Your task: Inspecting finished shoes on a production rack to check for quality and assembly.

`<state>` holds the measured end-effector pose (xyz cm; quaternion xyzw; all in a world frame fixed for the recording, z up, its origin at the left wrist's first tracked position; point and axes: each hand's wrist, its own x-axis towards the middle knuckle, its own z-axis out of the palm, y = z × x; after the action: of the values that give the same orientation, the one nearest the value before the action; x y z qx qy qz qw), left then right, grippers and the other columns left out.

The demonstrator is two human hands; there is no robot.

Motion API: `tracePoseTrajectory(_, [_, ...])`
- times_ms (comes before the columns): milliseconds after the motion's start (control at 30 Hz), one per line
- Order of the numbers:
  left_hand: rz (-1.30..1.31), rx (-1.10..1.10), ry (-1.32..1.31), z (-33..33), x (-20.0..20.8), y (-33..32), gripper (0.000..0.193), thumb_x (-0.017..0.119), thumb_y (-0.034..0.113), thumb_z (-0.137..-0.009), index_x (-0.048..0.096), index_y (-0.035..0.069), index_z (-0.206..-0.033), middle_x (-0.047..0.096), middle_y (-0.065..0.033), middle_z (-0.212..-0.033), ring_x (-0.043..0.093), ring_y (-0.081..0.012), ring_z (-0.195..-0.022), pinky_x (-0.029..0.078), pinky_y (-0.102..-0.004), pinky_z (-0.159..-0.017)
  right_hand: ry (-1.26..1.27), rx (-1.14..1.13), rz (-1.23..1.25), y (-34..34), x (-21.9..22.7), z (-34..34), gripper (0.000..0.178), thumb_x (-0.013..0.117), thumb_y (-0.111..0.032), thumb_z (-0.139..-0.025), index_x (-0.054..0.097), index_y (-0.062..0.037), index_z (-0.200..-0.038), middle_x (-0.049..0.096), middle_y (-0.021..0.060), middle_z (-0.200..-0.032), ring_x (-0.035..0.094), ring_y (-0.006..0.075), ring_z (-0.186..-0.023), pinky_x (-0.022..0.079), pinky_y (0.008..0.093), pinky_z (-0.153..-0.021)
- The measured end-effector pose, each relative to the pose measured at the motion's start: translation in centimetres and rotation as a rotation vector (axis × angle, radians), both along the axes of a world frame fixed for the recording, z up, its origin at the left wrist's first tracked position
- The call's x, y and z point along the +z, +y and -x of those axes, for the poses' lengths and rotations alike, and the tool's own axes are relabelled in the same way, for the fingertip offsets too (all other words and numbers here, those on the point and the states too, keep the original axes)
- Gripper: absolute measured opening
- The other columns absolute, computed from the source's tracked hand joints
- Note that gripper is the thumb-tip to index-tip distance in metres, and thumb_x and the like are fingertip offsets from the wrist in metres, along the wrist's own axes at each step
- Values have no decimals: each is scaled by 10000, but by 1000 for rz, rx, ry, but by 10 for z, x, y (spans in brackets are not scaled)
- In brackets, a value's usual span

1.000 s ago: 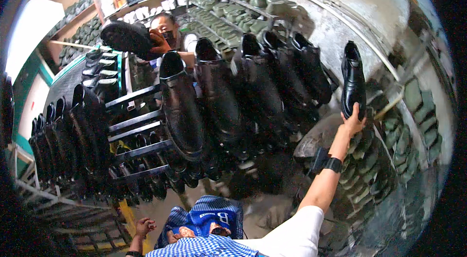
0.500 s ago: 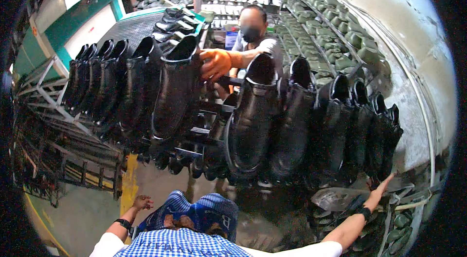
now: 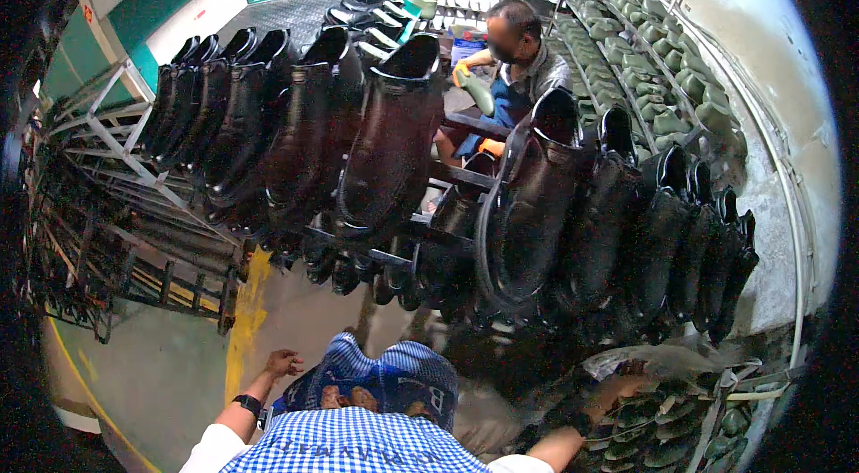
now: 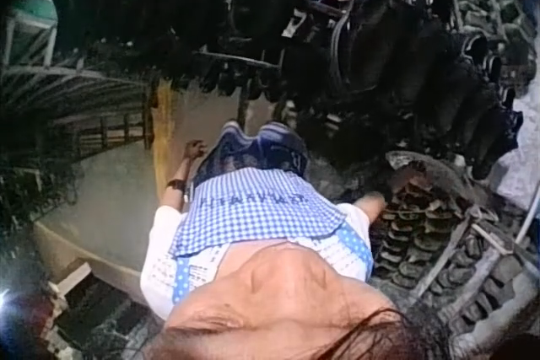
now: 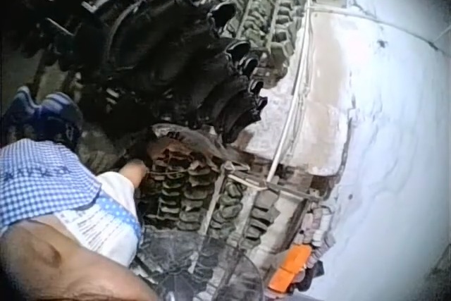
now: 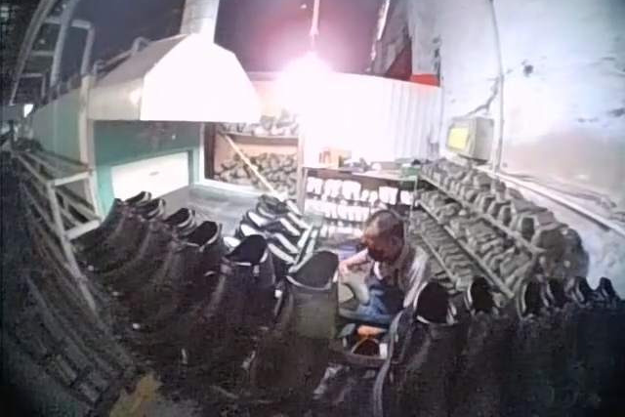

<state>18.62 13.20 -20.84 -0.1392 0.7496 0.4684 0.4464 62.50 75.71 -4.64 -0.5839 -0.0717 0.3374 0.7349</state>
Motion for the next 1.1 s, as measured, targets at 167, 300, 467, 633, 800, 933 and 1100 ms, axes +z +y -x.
tracePoseTrajectory(167, [-43, 94, -19, 0, -5, -29, 360, 437, 77, -895, 467, -62, -1226, 645, -215, -968, 684, -287, -701, 542, -308, -513, -307, -47, 125, -59, 32, 79, 389, 363, -320, -968, 611, -33, -1057, 631, 130, -979, 613, 212, -814, 485, 336, -681])
tracePoseTrajectory(300, [-79, 82, 2, 9, -6, -43, 351, 445, 73, -899, 467, -61, -1223, 643, -216, -960, 678, -277, -678, 542, -304, -528, -319, 218, -366, -107, 105, 131, 347, 390, -296, -967, 546, -27, -814, 509, 42, -672, 464, 144, -539, 347, 262, -477])
tracePoseTrajectory(467, [-326, 56, 263, 40, 36, -11, 296, 445, 74, -923, 496, -54, -1185, 645, -182, -927, 661, -228, -655, 538, -297, -554, -976, 429, -791, -174, 197, 236, 220, 388, -69, -940, 474, -33, -741, 415, 4, -669, 356, 73, -507, 258, 221, -426])
tracePoseTrajectory(633, [-469, -41, 742, 77, 160, 76, 252, 459, 68, -930, 562, -5, -1148, 656, -107, -956, 648, -153, -796, 527, -281, -717, -1279, 1126, -1121, -225, 252, 340, 130, 615, -22, -819, 613, -23, -949, 615, 97, -862, 583, 154, -708, 460, 245, -648])
tracePoseTrajectory(800, [-785, -409, 1366, 90, 274, 166, 329, 573, -25, -809, 581, 27, -1134, 643, -131, -990, 634, -243, -905, 516, -324, -778, -1794, 1136, -1320, -225, 266, 438, 383, 708, -220, -739, 605, -121, -1094, 542, 78, -1241, 468, 272, -1178, 305, 403, -1006])
tracePoseTrajectory(933, [-854, -568, 1690, 85, 324, 232, 421, 626, 35, -767, 542, 1, -1178, 512, -175, -1241, 503, -325, -1139, 425, -384, -967, -2078, 1175, -1271, -210, 268, 493, 469, 708, -279, -691, 615, -137, -1129, 424, 106, -1376, 265, 257, -1353, 61, 472, -1132])
tracePoseTrajectory(1100, [-657, -643, 1663, 73, 326, 275, 687, 662, 250, -770, 389, -76, -1309, 272, -259, -1424, 286, -355, -1327, 255, -412, -1099, -2495, 1307, -910, -191, 272, 525, 464, 667, -375, -667, 652, -241, -1111, 371, 90, -1426, 165, 288, -1393, -19, 546, -1111])
